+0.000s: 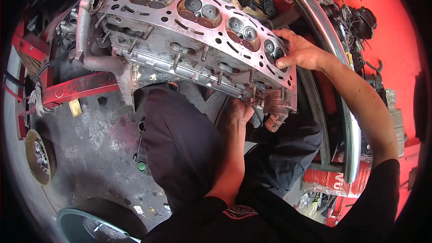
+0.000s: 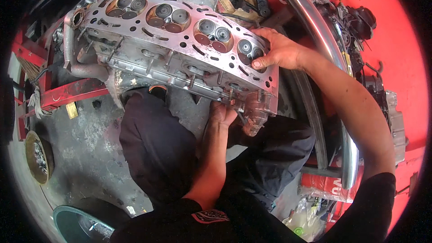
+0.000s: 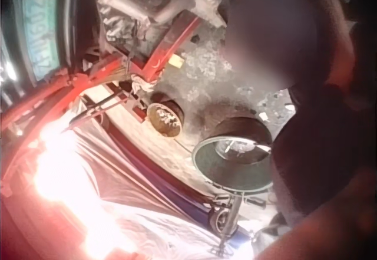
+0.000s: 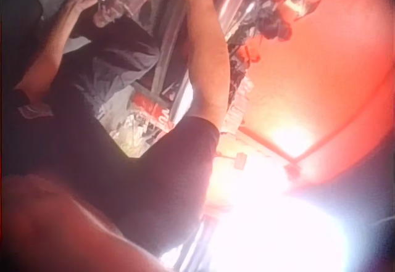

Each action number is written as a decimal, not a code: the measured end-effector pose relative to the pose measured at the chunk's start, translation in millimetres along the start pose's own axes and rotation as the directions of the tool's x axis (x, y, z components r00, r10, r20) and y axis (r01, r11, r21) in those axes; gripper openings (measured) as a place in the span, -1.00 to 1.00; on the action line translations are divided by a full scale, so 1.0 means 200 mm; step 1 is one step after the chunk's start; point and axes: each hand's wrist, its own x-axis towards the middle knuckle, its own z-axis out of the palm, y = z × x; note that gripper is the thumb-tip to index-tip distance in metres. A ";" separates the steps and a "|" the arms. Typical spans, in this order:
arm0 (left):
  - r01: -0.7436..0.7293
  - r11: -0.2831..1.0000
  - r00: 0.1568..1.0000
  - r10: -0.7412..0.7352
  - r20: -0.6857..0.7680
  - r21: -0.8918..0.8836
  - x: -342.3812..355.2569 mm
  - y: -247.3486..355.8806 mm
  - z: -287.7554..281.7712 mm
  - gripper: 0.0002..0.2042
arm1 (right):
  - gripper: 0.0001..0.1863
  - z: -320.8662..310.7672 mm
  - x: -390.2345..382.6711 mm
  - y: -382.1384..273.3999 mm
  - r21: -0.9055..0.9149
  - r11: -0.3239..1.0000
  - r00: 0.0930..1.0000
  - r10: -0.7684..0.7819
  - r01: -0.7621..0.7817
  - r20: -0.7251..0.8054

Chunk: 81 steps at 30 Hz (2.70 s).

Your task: The person wipes engine valves and a cylinder head with a cloth, then inserts the valves into the cylinder head by hand.

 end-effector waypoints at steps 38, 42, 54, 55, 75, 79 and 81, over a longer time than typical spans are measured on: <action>0.102 0.991 0.994 -0.105 -0.031 -0.088 0.04 0.07 -0.17 -0.52 | 0.12 0.03 -0.03 -0.10 0.156 0.986 0.998 0.055 -0.055 0.005; 0.167 0.982 0.985 -0.171 -0.036 -0.085 0.06 0.09 -0.22 -0.55 | 0.11 0.04 -0.02 -0.09 0.145 0.988 0.998 0.062 -0.060 -0.004; 0.185 0.964 0.982 -0.190 0.012 0.189 -0.09 0.19 -0.08 -0.62 | 0.12 0.06 -0.04 -0.07 0.117 0.992 0.998 -0.041 0.046 -0.039; 0.192 0.961 0.980 -0.199 0.019 0.199 -0.09 0.19 -0.08 -0.62 | 0.14 0.06 -0.03 -0.04 0.113 0.991 0.997 -0.065 0.069 -0.039; 0.148 0.900 0.988 -0.149 -0.031 0.410 -0.04 0.21 -0.01 -0.62 | 0.14 0.02 -0.08 -0.02 0.170 0.981 0.996 -0.092 0.092 -0.010; 0.063 0.945 0.984 -0.005 -0.177 0.320 -0.01 0.07 0.07 -0.64 | 0.14 0.02 -0.09 -0.03 0.091 0.993 0.997 -0.073 0.073 -0.002; 0.009 0.972 0.981 0.037 -0.189 0.236 0.00 0.05 0.05 -0.63 | 0.13 0.03 -0.07 -0.03 0.036 0.998 0.998 -0.051 0.052 -0.025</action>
